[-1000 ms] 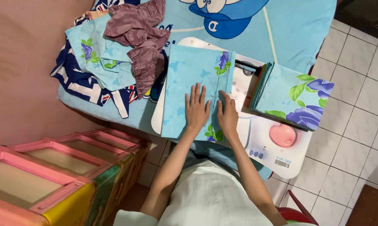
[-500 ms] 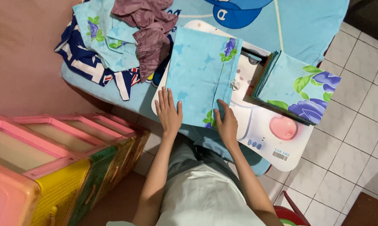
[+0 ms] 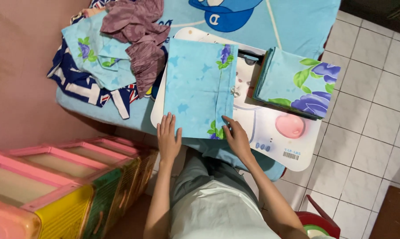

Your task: The person folds a light blue floral-patterned garment on a white folding board. They smooth the fabric, fold the sides inward, fold the bottom up, and then fold the garment in half before placing it on a stack of folded items.

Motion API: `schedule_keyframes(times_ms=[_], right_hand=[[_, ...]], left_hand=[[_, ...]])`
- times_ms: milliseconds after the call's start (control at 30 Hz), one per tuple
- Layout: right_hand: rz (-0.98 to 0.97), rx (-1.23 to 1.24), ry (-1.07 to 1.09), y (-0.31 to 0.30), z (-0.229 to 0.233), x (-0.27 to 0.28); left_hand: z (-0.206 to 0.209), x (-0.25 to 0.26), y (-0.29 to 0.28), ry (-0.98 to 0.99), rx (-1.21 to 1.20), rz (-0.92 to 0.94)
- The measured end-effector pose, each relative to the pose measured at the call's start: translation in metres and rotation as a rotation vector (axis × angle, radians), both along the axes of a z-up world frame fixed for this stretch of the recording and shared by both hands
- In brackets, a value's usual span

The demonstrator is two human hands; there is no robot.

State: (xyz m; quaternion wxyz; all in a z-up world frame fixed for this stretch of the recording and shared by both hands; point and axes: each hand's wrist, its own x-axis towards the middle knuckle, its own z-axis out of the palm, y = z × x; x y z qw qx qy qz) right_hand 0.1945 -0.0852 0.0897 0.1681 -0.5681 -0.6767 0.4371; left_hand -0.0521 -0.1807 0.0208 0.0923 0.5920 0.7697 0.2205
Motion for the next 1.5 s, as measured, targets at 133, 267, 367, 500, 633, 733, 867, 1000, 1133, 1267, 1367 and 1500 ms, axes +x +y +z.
schedule_keyframes(times_ms=[133,267,367,500,633,733,867,1000,1133,1267,1367,1500], right_hand=[[0.089,0.104,-0.177,0.009,-0.016,0.014],[0.208,0.486,-0.309,0.044,-0.026,0.017],[0.236,0.476,-0.255,0.072,-0.035,0.017],[0.365,0.516,-0.344,0.099,-0.032,0.011],[0.484,0.576,-0.498,0.113,-0.041,0.01],[0.559,0.501,-0.491,0.123,-0.051,0.016],[0.627,0.457,-0.487,0.127,-0.057,0.022],[0.696,0.675,-0.62,0.124,-0.062,0.02],[0.731,0.789,-0.674,0.119,-0.055,0.012],[0.699,0.838,-0.651,0.119,-0.052,0.013],[0.721,0.882,-0.705,0.114,-0.058,0.019],[0.807,0.846,-0.607,0.106,-0.066,0.028]], left_hand=[[-0.003,-0.031,0.014,0.002,0.033,-0.032],[0.001,-0.066,0.039,0.149,0.011,-0.14],[0.005,-0.086,0.057,0.214,-0.061,-0.23],[0.001,-0.102,0.077,0.296,-0.098,-0.326],[0.012,-0.12,0.087,0.232,-0.183,-0.412],[0.013,-0.13,0.09,0.298,-0.262,-0.478],[-0.004,-0.133,0.097,0.332,-0.188,-0.562],[-0.009,-0.122,0.109,0.403,0.109,-0.619],[-0.011,-0.119,0.121,0.475,0.16,-0.67],[-0.009,-0.122,0.123,0.457,0.174,-0.732],[-0.013,-0.123,0.117,0.45,0.167,-0.775],[-0.012,-0.119,0.106,0.386,0.059,-0.846]])
